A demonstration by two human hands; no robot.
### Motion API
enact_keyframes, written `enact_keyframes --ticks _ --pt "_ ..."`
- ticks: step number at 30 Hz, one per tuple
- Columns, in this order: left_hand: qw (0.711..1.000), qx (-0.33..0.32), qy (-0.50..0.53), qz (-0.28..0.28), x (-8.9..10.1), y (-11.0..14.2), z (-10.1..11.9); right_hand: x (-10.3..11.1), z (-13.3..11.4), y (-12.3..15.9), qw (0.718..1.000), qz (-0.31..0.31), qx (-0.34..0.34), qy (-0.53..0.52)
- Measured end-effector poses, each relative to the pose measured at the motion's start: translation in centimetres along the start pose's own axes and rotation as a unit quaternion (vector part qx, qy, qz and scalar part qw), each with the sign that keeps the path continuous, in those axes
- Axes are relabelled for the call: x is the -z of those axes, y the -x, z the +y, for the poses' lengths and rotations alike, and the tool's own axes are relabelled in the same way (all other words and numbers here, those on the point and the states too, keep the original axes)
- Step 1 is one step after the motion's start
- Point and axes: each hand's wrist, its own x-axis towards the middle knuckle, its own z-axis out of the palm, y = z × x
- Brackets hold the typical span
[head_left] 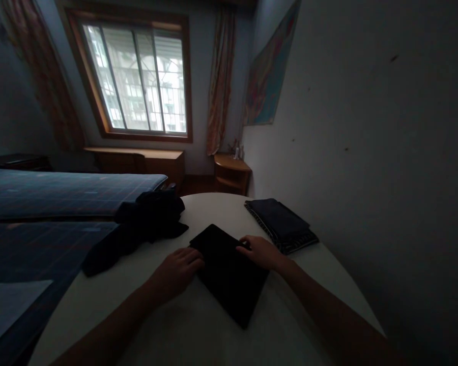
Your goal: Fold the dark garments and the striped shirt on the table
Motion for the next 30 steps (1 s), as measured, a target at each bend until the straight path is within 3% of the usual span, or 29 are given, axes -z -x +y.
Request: enact_keyframes --ticks 4,6,9,12,16,20,23,26,30 --pt "0.998 0.066 0.014 0.016 -0.1 -0.2 0.0 0.9 1.1 1.9 0.994 -0.077 -0.057 -0.051" --pt "0.989 0.139 0.031 0.027 0.1 -0.3 0.9 1.3 1.4 3.2 0.986 -0.116 -0.082 -0.086" --pt "0.947 0.312 0.069 0.027 0.7 -0.6 2.5 1.5 1.6 4.9 0.973 -0.142 -0.11 -0.143" --pt "0.9 0.402 0.166 -0.018 1.1 -1.2 3.9 1.0 1.7 5.8 0.973 -0.121 -0.112 -0.161" --pt "0.841 0.413 0.347 -0.044 0.9 -2.1 5.0 0.1 1.8 6.0 0.983 -0.071 -0.104 -0.137" --pt "0.738 0.418 0.53 0.01 -0.2 -2.7 5.8 -0.4 1.8 6.2 0.985 -0.034 -0.101 -0.132" --pt "0.676 0.439 0.59 0.047 -1.2 -3.1 6.5 -0.4 1.7 6.4 0.983 -0.015 -0.091 -0.156" --pt "0.646 0.455 0.611 0.054 -1.9 -3.7 6.9 -0.2 1.9 6.6 0.982 0.015 -0.072 -0.175" --pt "0.64 0.455 0.618 0.042 -2.2 -5.1 7.0 -0.2 2.7 6.6 0.976 0.045 -0.082 -0.196"
